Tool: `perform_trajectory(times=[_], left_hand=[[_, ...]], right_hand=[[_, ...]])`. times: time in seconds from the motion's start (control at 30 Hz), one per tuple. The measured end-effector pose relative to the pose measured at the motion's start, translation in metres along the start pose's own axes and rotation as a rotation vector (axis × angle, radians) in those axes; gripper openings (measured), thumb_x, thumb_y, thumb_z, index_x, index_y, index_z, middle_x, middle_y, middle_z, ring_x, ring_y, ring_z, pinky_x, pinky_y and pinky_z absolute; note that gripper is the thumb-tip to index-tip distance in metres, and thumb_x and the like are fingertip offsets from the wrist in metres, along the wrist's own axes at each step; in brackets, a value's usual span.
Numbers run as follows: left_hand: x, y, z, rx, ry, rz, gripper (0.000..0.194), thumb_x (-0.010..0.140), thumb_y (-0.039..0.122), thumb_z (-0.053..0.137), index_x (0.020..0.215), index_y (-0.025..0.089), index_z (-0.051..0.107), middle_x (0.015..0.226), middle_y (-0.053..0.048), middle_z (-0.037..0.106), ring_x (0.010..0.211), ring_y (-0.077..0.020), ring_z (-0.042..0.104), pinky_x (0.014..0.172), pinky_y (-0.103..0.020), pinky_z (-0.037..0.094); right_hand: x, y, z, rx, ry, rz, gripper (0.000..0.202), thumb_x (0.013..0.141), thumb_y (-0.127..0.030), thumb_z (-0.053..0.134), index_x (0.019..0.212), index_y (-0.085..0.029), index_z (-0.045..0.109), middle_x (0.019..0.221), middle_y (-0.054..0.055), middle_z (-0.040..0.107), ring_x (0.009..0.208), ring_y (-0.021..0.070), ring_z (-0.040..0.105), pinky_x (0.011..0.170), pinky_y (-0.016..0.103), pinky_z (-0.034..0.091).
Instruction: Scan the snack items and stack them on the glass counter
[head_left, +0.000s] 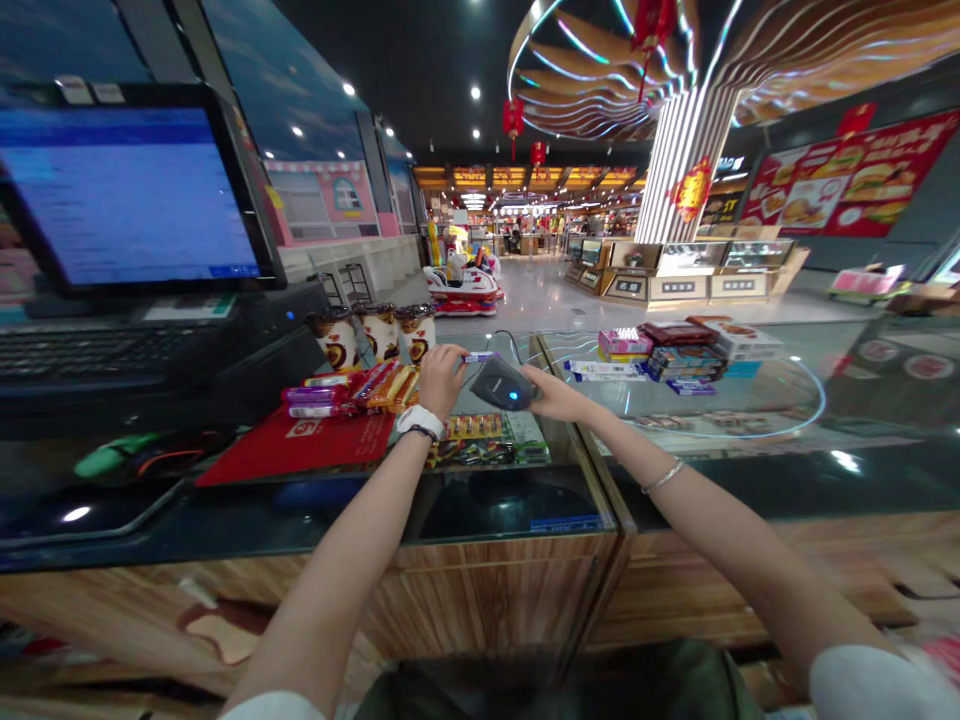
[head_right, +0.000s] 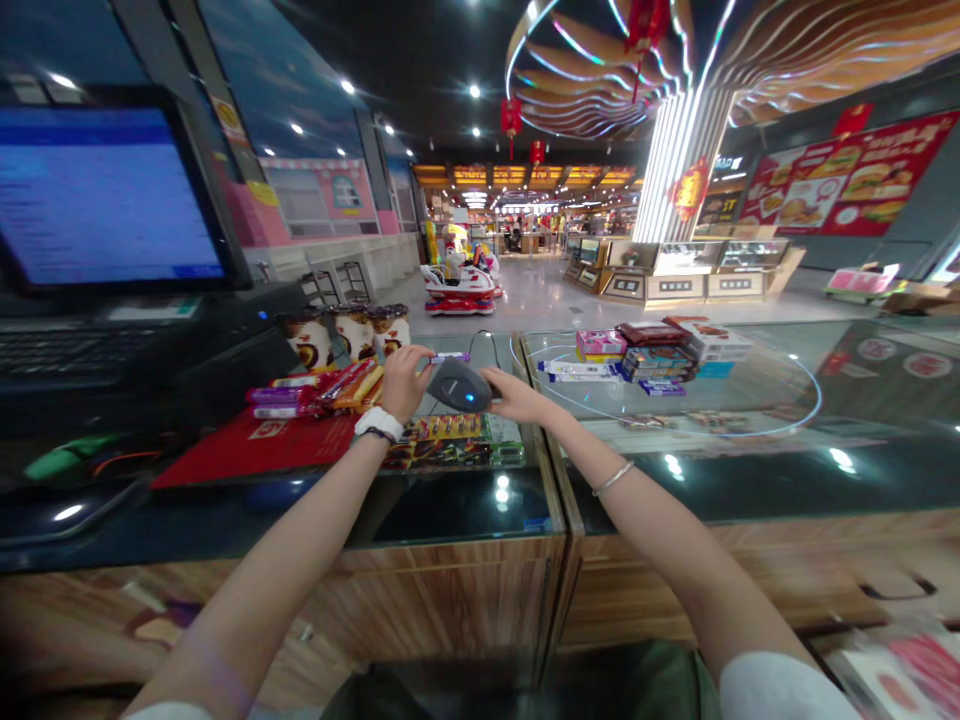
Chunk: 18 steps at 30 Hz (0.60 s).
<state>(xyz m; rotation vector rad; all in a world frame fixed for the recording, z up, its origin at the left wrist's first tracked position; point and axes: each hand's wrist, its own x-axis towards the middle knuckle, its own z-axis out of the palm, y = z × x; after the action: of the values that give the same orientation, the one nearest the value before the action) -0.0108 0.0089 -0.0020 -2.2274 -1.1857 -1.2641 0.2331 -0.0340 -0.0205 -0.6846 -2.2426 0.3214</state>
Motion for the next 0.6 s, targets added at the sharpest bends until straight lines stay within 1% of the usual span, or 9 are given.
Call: perform_trajectory(times=[0.13,0.2,0.27,0.33,0.43,0.5,0.6], left_hand=[[-0.001,0.002,-0.003,-0.002,-0.001,-0.011,0.013,0.089,0.012,0.058,0.094,0.023,0.063,0.102,-0.007,0.071,0.103,-0.0252,0.062,0.094,-0.04,0.045],[-0.001,0.003,-0.004,-0.004,0.001,-0.018,0.015,0.089,0.01,0.058,0.094,0.023,0.063,0.102,-0.006,0.07,0.104,-0.0249,0.062,0.095,-0.04,0.045],[-0.002,0.003,-0.005,-0.005,0.002,-0.029,0.015,0.088,0.01,0.058,0.094,0.023,0.063,0.103,-0.006,0.07,0.105,-0.0244,0.061,0.096,-0.039,0.045],[-0.002,0.003,-0.005,-0.004,0.001,-0.043,0.015,0.088,0.01,0.058,0.093,0.024,0.062,0.104,-0.006,0.069,0.105,-0.0241,0.061,0.096,-0.039,0.045],[-0.003,0.002,-0.005,0.002,-0.003,-0.058,0.015,0.088,0.01,0.058,0.093,0.023,0.062,0.104,-0.006,0.069,0.106,-0.0241,0.061,0.097,-0.039,0.044],[-0.003,0.002,-0.006,0.008,-0.004,-0.063,0.015,0.088,0.01,0.057,0.093,0.023,0.062,0.103,-0.006,0.069,0.105,-0.0242,0.061,0.097,-0.04,0.044],[-0.004,0.001,-0.007,0.021,-0.007,-0.068,0.015,0.089,0.01,0.056,0.092,0.023,0.061,0.103,-0.006,0.069,0.105,-0.0245,0.061,0.097,-0.04,0.044]], right_hand=[[0.002,-0.012,-0.001,0.096,0.229,0.124,0.053,0.077,-0.042,0.074,0.122,-0.016,0.063,0.118,0.01,0.069,0.107,0.0263,0.063,0.096,0.043,0.051],[0.002,-0.016,-0.002,0.125,0.324,0.181,0.049,0.077,-0.046,0.073,0.115,-0.016,0.067,0.113,0.009,0.072,0.105,0.0262,0.065,0.096,0.043,0.051],[0.001,-0.019,-0.005,0.123,0.384,0.235,0.039,0.078,-0.045,0.071,0.105,-0.016,0.071,0.102,0.007,0.076,0.098,0.0259,0.067,0.092,0.042,0.053],[0.001,-0.021,-0.009,0.079,0.388,0.279,0.031,0.078,-0.04,0.069,0.096,-0.016,0.073,0.094,0.006,0.077,0.092,0.0259,0.069,0.087,0.04,0.054],[0.0,-0.025,-0.013,-0.085,0.312,0.345,0.024,0.074,-0.032,0.069,0.091,-0.016,0.075,0.087,0.005,0.078,0.085,0.0265,0.071,0.079,0.036,0.054],[0.0,-0.03,-0.012,-0.218,0.255,0.394,0.023,0.074,-0.031,0.07,0.091,-0.017,0.075,0.086,0.006,0.078,0.083,0.0273,0.072,0.075,0.034,0.053],[0.001,-0.037,-0.008,-0.356,0.205,0.447,0.024,0.077,-0.031,0.069,0.096,-0.019,0.075,0.089,0.008,0.078,0.085,0.029,0.073,0.073,0.032,0.052]])
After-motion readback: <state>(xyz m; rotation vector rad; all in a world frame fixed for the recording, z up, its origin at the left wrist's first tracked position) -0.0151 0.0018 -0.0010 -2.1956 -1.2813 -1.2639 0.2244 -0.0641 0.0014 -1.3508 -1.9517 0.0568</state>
